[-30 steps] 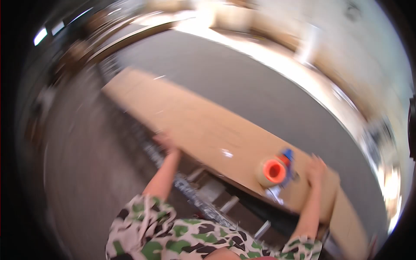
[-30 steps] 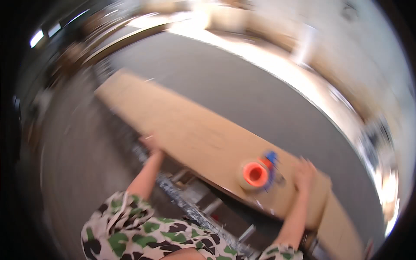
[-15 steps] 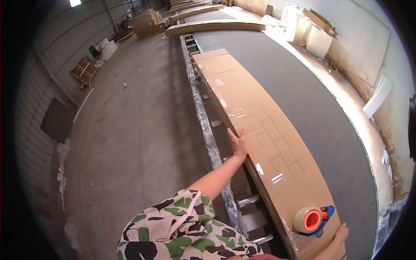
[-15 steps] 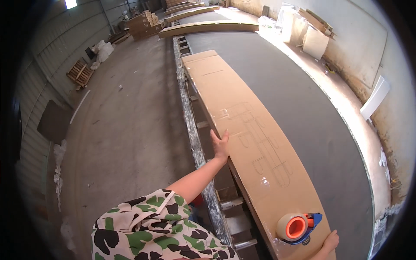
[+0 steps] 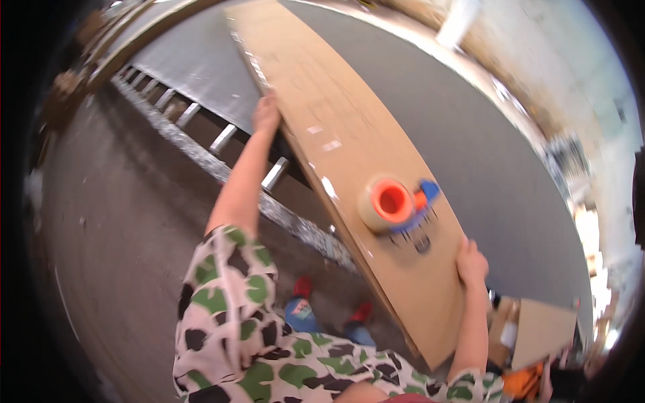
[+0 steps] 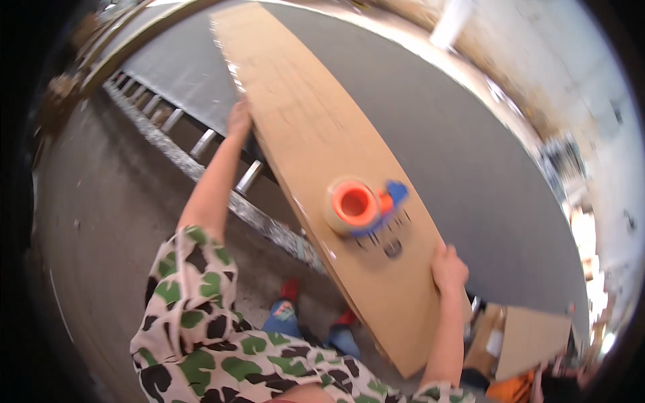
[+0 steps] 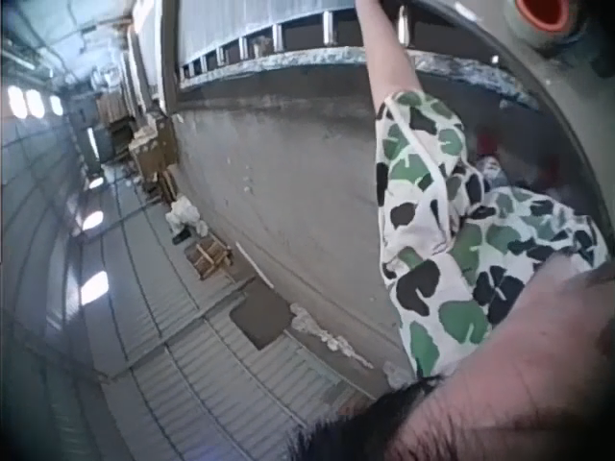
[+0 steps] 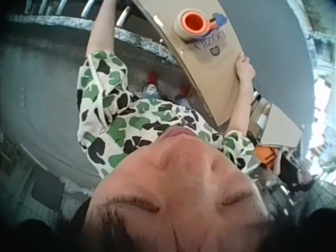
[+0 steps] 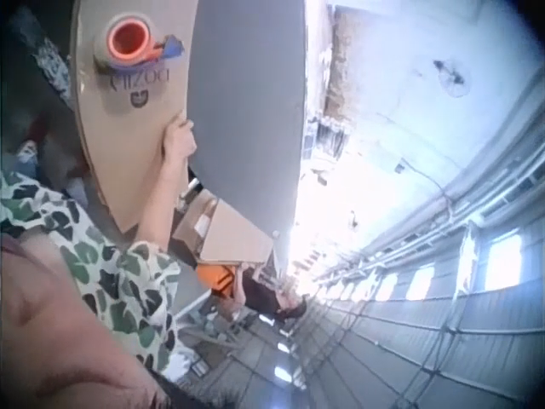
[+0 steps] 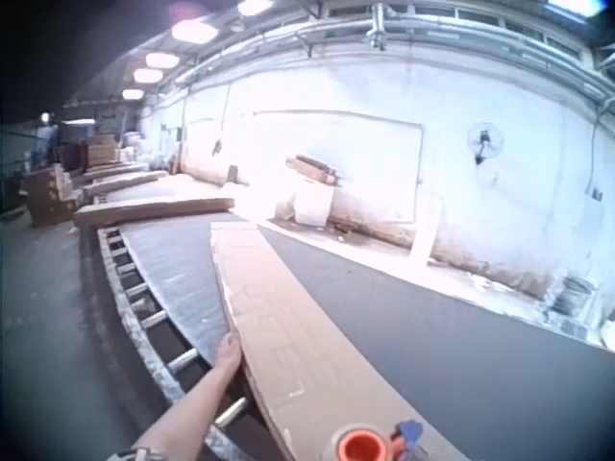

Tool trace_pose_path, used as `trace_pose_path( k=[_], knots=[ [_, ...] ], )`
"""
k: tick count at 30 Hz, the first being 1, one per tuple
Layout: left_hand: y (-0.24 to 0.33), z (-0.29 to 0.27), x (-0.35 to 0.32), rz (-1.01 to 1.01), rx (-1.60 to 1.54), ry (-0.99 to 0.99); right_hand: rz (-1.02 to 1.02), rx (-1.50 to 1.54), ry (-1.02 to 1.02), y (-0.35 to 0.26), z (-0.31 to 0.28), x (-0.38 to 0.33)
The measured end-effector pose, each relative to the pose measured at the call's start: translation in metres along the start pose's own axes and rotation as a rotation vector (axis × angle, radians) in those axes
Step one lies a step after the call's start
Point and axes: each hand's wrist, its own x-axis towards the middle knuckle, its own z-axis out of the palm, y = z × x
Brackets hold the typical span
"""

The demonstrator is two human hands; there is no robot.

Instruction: The person folds the flaps of cardboard boxes and applies tape using a handheld tape dispenser.

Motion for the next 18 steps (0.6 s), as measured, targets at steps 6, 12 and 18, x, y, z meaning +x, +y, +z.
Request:
trace_pose_path(
  k=[6,12,18],
  knots=[
    [-0.052,-0.042,-0.316,0.217,-0.473,-0.206,-0.104,0.209,0.027,0.042,0.009,-0.026],
    [-0.068,-0.090,-0.537,-0.350,-0.467,-0.489,-0.128,0.265,0.098,0.086,0.036,-0.030],
    [-0.016,-0.105,-0.622,-0.128,-0.506,-0.580,-0.249,0.337,0.200,0.045,0.078,-0.114]
  ],
)
